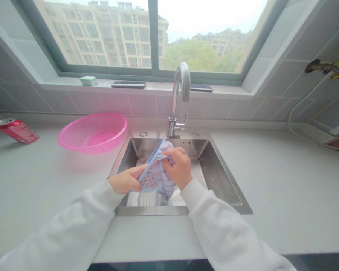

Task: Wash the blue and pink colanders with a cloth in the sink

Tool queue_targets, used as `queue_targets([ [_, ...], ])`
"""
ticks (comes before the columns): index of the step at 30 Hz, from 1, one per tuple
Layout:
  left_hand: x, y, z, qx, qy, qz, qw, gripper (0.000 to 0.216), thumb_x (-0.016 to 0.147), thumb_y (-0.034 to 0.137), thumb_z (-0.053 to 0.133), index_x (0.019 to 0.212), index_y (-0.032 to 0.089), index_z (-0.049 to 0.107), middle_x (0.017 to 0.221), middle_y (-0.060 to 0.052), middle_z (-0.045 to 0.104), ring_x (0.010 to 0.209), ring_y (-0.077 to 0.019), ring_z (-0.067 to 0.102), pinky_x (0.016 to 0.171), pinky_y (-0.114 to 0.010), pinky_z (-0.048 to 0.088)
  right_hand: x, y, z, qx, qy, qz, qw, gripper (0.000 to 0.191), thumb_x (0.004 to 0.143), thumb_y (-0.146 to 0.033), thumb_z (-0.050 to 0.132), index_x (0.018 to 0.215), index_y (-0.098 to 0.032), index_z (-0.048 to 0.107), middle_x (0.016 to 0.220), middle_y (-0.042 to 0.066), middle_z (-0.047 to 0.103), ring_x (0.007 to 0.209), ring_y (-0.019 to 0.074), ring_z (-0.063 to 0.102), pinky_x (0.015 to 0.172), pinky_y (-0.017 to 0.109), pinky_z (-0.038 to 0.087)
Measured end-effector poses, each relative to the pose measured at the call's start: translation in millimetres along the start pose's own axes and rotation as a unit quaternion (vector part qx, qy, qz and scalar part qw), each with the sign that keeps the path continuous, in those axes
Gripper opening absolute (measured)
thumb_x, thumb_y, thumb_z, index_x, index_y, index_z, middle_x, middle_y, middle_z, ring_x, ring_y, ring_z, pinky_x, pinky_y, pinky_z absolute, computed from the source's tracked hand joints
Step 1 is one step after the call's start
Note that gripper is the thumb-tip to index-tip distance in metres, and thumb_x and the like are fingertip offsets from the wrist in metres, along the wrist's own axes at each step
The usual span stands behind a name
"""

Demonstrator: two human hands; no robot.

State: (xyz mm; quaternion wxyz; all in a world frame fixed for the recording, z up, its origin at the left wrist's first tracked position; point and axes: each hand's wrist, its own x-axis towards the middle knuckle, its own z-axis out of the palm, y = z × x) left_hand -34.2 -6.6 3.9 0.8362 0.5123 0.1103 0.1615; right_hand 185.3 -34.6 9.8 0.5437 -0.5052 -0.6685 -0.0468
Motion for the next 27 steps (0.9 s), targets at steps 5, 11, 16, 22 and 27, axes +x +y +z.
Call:
queue_targets([
  [5,-5,-8,-9,-0.03,-0.048,-0.055,0.997,0.11,0.053,-0.007,0.062,0.154,0.036,0.051,0.155,-0.005,0.059,0.154,-0.0349,0.041,0.127,-0.058,0.021,9,25,-5,0.073,0.016,0.244,0.967,0.021,0.08,-0.041,0.063,0.083,-0.023,0.074,0.084,0.004,0.078,0.081,0.0247,0.07,0.08,0.039,0.055],
  [11,0,-1,2,-0.022,-0.028,-0.019,0.999,0.092,0.052,-0.005,0.074,0.139,0.027,0.065,0.145,-0.011,0.064,0.143,-0.0393,0.051,0.117,-0.054,0.036,6,27,-3,0.061,-0.003,0.242,0.968,0.022,0.079,-0.041,0.064,0.083,-0.023,0.075,0.083,0.005,0.077,0.081,0.0256,0.07,0.081,0.04,0.054],
  [16,5,-3,8,-0.065,0.046,0.049,0.996,0.076,0.053,0.003,0.084,0.124,0.022,0.063,0.12,-0.008,0.072,0.112,-0.0318,0.068,0.098,-0.044,0.047,-6,8,6,-0.002,-0.034,0.092,0.995,0.015,0.08,-0.025,0.065,0.088,-0.027,0.077,0.086,0.004,0.078,0.088,0.0264,0.072,0.082,0.04,0.057],
  [22,8,-6,6,-0.09,0.109,0.057,0.988,0.069,0.068,0.026,0.09,0.13,0.024,0.059,0.105,-0.005,0.07,0.091,-0.0235,0.07,0.087,-0.038,0.05,-8,-12,6,-0.036,-0.037,-0.17,0.984,0.018,0.086,-0.014,0.064,0.091,-0.028,0.074,0.092,0.002,0.081,0.089,0.0223,0.073,0.085,0.037,0.058],
  [27,7,2,10,-0.008,0.103,0.036,0.994,0.074,0.062,0.007,0.081,0.133,0.023,0.065,0.112,-0.006,0.072,0.102,-0.0247,0.067,0.091,-0.035,0.048,-7,-11,-2,-0.029,-0.08,-0.225,0.971,0.018,0.085,-0.016,0.064,0.091,-0.029,0.075,0.094,0.001,0.081,0.092,0.0213,0.073,0.088,0.037,0.058],
])
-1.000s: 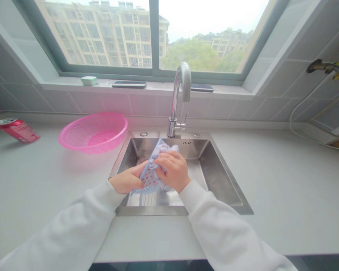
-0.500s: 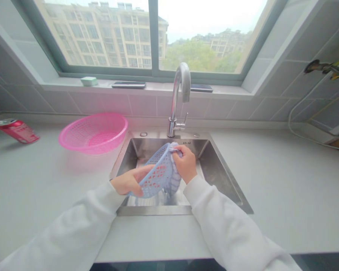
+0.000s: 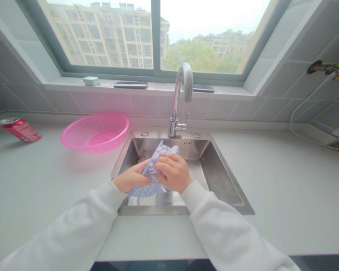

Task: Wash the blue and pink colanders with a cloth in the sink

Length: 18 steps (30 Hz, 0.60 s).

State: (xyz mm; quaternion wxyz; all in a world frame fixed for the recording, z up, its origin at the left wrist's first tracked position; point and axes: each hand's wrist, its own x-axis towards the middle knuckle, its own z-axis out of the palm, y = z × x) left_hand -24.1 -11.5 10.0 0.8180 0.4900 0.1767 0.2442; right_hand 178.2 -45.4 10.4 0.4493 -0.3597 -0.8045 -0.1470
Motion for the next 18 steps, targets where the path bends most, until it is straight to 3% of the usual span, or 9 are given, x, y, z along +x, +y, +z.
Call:
queue_targets([
  [3,-4,3,3,0.033,-0.038,-0.031,0.998,0.078,0.058,0.005,0.072,0.134,0.021,0.066,0.113,-0.007,0.074,0.105,-0.0264,0.067,0.094,-0.039,0.048,-4,14,-2,0.021,0.019,0.126,0.992,0.016,0.084,-0.02,0.063,0.09,-0.028,0.075,0.092,0.003,0.081,0.091,0.0236,0.074,0.088,0.039,0.059],
  [6,-7,4,6,0.055,-0.062,-0.068,0.994,0.083,0.057,0.006,0.068,0.138,0.024,0.064,0.129,-0.009,0.071,0.118,-0.0308,0.065,0.101,-0.045,0.048,-6,31,-5,0.046,0.038,0.302,0.952,0.016,0.084,-0.026,0.06,0.09,-0.026,0.075,0.088,0.004,0.08,0.084,0.0243,0.074,0.081,0.039,0.06],
  [8,-8,4,8,0.059,-0.063,-0.076,0.993,0.085,0.057,0.005,0.066,0.139,0.026,0.063,0.137,-0.009,0.067,0.124,-0.0327,0.063,0.103,-0.047,0.047,-5,37,-6,0.056,0.039,0.355,0.933,0.016,0.085,-0.029,0.06,0.09,-0.025,0.075,0.087,0.004,0.079,0.081,0.0245,0.074,0.078,0.039,0.06],
  [11,-5,2,8,0.067,-0.053,-0.051,0.995,0.084,0.056,0.006,0.067,0.139,0.024,0.063,0.128,-0.009,0.071,0.119,-0.0321,0.065,0.102,-0.046,0.047,-4,28,-6,0.036,0.048,0.304,0.951,0.016,0.084,-0.025,0.061,0.09,-0.026,0.076,0.09,0.004,0.08,0.088,0.0253,0.074,0.085,0.041,0.06],
  [14,-1,1,3,0.042,-0.024,-0.004,0.999,0.079,0.056,0.007,0.07,0.134,0.021,0.066,0.114,-0.007,0.074,0.107,-0.0276,0.068,0.096,-0.039,0.048,-2,9,-4,0.033,0.016,0.149,0.988,0.017,0.084,-0.02,0.064,0.09,-0.028,0.077,0.092,0.003,0.081,0.095,0.0242,0.074,0.092,0.04,0.059],
  [16,1,2,-1,0.017,-0.02,0.004,1.0,0.075,0.056,0.006,0.072,0.13,0.02,0.068,0.108,-0.006,0.075,0.101,-0.0252,0.068,0.092,-0.036,0.049,-1,1,-4,0.042,-0.014,0.07,0.997,0.017,0.086,-0.018,0.065,0.091,-0.029,0.078,0.094,0.002,0.081,0.097,0.023,0.074,0.094,0.039,0.059],
  [18,0,4,-4,0.006,-0.038,-0.005,0.999,0.074,0.056,0.005,0.072,0.128,0.02,0.07,0.108,-0.006,0.075,0.101,-0.0255,0.069,0.092,-0.037,0.049,-1,1,-4,0.051,-0.015,0.065,0.997,0.018,0.087,-0.018,0.065,0.09,-0.03,0.078,0.093,0.002,0.081,0.095,0.0224,0.074,0.094,0.039,0.059],
])
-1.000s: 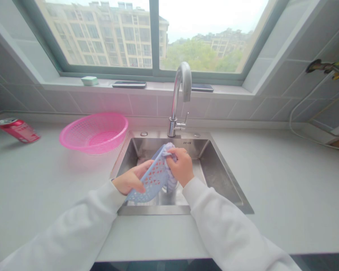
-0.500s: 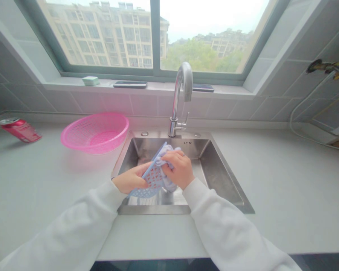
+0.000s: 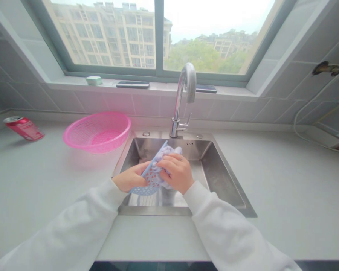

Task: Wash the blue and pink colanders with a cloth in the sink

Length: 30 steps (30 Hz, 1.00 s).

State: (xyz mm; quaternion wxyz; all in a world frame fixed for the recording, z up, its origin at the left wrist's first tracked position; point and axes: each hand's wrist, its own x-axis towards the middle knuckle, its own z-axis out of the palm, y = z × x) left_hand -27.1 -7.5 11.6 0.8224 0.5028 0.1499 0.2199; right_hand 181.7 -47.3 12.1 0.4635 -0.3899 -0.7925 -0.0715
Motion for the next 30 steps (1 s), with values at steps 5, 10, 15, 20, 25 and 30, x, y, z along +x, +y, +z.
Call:
queue_targets([
  [5,-9,0,-2,0.015,-0.057,-0.052,0.997,0.083,0.062,0.006,0.074,0.141,0.026,0.064,0.138,-0.01,0.069,0.129,-0.0348,0.063,0.108,-0.049,0.045,3,27,-4,0.05,0.075,0.239,0.967,0.013,0.086,-0.029,0.064,0.089,-0.027,0.077,0.091,0.004,0.081,0.09,0.0242,0.074,0.088,0.041,0.059],
  [10,-15,-1,-3,0.001,-0.089,-0.089,0.992,0.093,0.068,0.009,0.082,0.152,0.034,0.054,0.162,-0.01,0.051,0.147,-0.037,0.05,0.122,-0.057,0.033,1,52,-4,0.172,0.072,0.381,0.906,0.019,0.08,-0.04,0.068,0.085,-0.022,0.074,0.088,0.003,0.08,0.085,0.0239,0.073,0.086,0.04,0.057],
  [15,-17,7,2,0.016,-0.078,-0.031,0.996,0.079,0.069,0.017,0.089,0.143,0.025,0.061,0.149,-0.015,0.061,0.138,-0.0368,0.057,0.116,-0.054,0.04,-2,51,0,0.145,0.056,0.36,0.92,0.019,0.078,-0.036,0.065,0.087,-0.023,0.075,0.09,0.003,0.08,0.089,0.0256,0.074,0.089,0.042,0.055],
  [20,-12,5,1,-0.02,-0.013,-0.019,1.0,0.07,0.067,0.02,0.092,0.13,0.024,0.062,0.126,-0.009,0.069,0.111,-0.027,0.068,0.097,-0.042,0.049,-2,35,2,0.087,0.005,0.297,0.951,0.019,0.079,-0.027,0.061,0.091,-0.025,0.077,0.09,0.002,0.081,0.086,0.0239,0.074,0.083,0.038,0.058],
  [25,-3,1,1,-0.026,0.01,-0.038,0.999,0.079,0.073,0.017,0.084,0.145,0.026,0.053,0.116,-0.008,0.069,0.096,-0.0218,0.068,0.086,-0.035,0.051,1,10,3,0.027,-0.032,0.105,0.994,0.019,0.084,-0.017,0.063,0.092,-0.027,0.076,0.089,0.002,0.081,0.09,0.0227,0.074,0.087,0.038,0.059],
  [30,0,-6,-1,0.06,0.051,-0.008,0.997,0.088,0.066,0.004,0.076,0.146,0.028,0.052,0.121,-0.005,0.066,0.11,-0.025,0.065,0.092,-0.035,0.051,1,1,4,-0.006,-0.043,-0.035,0.998,0.021,0.085,-0.014,0.064,0.092,-0.029,0.076,0.096,0.002,0.082,0.098,0.0228,0.074,0.092,0.038,0.058],
])
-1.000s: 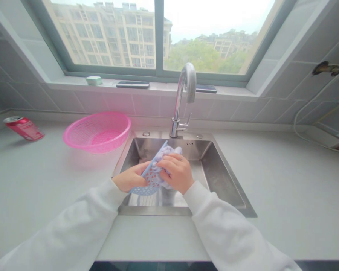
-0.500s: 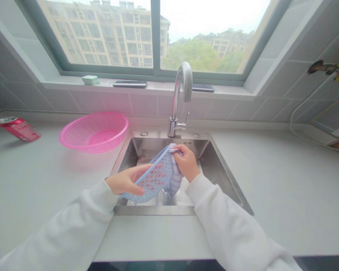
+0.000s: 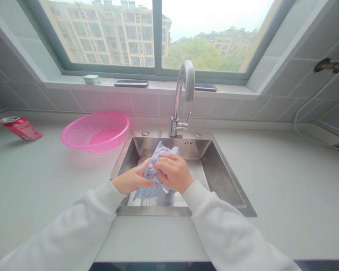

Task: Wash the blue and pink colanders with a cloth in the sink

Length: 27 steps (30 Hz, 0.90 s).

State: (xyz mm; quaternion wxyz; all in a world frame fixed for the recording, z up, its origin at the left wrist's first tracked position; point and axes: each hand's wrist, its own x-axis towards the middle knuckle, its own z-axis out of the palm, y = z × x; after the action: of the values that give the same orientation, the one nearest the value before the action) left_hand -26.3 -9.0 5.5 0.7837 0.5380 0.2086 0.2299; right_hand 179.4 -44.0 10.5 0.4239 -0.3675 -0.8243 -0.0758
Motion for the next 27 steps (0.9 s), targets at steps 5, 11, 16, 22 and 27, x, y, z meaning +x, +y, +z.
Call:
queue_targets([
  [5,-6,-2,-1,0.018,-0.055,-0.039,0.998,0.096,0.059,0.001,0.063,0.15,0.03,0.048,0.137,-0.006,0.063,0.133,-0.0328,0.057,0.111,-0.048,0.044,-3,22,-4,0.02,0.052,0.2,0.978,0.018,0.084,-0.021,0.064,0.091,-0.029,0.078,0.091,0.003,0.082,0.091,0.0247,0.075,0.089,0.04,0.059],
  [11,-6,-1,10,-0.057,-0.07,-0.05,0.995,0.091,0.058,0.002,0.072,0.144,0.03,0.058,0.137,-0.007,0.067,0.135,-0.0325,0.057,0.115,-0.049,0.04,-4,36,-9,0.027,0.076,0.315,0.946,0.018,0.084,-0.027,0.062,0.092,-0.026,0.078,0.093,0.004,0.081,0.089,0.0269,0.075,0.084,0.041,0.059],
  [16,0,0,7,-0.084,0.009,0.011,0.996,0.069,0.066,0.013,0.084,0.133,0.024,0.068,0.104,-0.006,0.074,0.093,-0.0224,0.069,0.089,-0.036,0.05,0,1,-2,0.004,0.029,0.079,0.996,0.017,0.086,-0.018,0.064,0.091,-0.03,0.076,0.09,0.002,0.081,0.097,0.0242,0.074,0.092,0.04,0.058],
  [22,-3,7,0,-0.08,-0.029,-0.011,0.996,0.076,0.058,0.003,0.077,0.13,0.024,0.071,0.106,-0.006,0.076,0.095,-0.024,0.07,0.087,-0.036,0.051,1,-4,-1,0.001,0.033,0.043,0.999,0.017,0.087,-0.019,0.064,0.089,-0.03,0.076,0.092,0.001,0.081,0.094,0.0228,0.074,0.091,0.039,0.058],
  [27,-8,8,2,-0.085,-0.113,-0.052,0.989,0.083,0.057,0.002,0.074,0.136,0.026,0.068,0.128,-0.01,0.073,0.118,-0.0312,0.068,0.103,-0.045,0.049,-4,30,-8,0.072,0.096,0.314,0.942,0.016,0.084,-0.033,0.064,0.089,-0.026,0.077,0.09,0.005,0.081,0.088,0.0258,0.074,0.085,0.042,0.058],
])
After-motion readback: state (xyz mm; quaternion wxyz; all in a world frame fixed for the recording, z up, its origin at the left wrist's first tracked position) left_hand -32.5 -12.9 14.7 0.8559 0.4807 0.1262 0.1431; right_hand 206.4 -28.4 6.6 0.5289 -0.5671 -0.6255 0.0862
